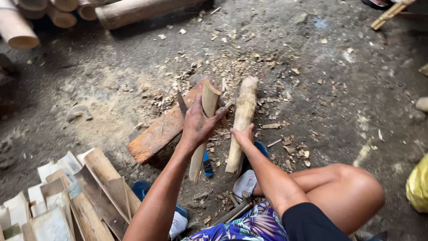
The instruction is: The person uses a hand saw to cut a bamboo pole into smaller sections and then splits the sections into flat strips. The person places the cut pieces aside on the ground.
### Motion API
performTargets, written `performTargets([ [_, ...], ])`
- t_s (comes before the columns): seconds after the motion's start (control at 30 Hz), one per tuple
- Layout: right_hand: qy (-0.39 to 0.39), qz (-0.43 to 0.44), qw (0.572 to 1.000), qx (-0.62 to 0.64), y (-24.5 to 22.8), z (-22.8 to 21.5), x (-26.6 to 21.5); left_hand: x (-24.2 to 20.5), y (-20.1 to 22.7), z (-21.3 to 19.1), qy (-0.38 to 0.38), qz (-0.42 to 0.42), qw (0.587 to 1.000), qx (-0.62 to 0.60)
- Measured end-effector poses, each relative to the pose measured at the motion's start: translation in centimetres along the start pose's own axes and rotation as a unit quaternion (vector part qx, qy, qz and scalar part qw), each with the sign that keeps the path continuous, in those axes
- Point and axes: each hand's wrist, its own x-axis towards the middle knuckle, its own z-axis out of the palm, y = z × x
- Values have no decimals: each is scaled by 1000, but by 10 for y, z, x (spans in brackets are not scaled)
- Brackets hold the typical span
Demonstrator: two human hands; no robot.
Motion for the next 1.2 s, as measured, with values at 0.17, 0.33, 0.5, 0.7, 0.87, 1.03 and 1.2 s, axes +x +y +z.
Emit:
performTargets([
  [0.17,-59,-140,988,-15,-59,-114,44,25,27,38,-13,109,992,60],
  [0.33,2,-264,880,-395,-108,-323,21,40,57,86,-101,240,963,64],
  [0.5,18,-215,913,-346,-35,-421,-58,29,105,146,-187,346,920,1],
  [0.7,80,-109,982,-132,185,-389,-111,7,154,210,-284,388,877,15],
  [0.87,63,158,985,27,354,-331,-170,-4,158,227,-329,444,832,56],
  [1.03,-17,278,957,-86,386,-320,-196,-9,165,224,-305,423,853,15],
  [1.2,193,24,981,-10,235,-381,-139,-12,170,189,-275,392,878,-1],
])
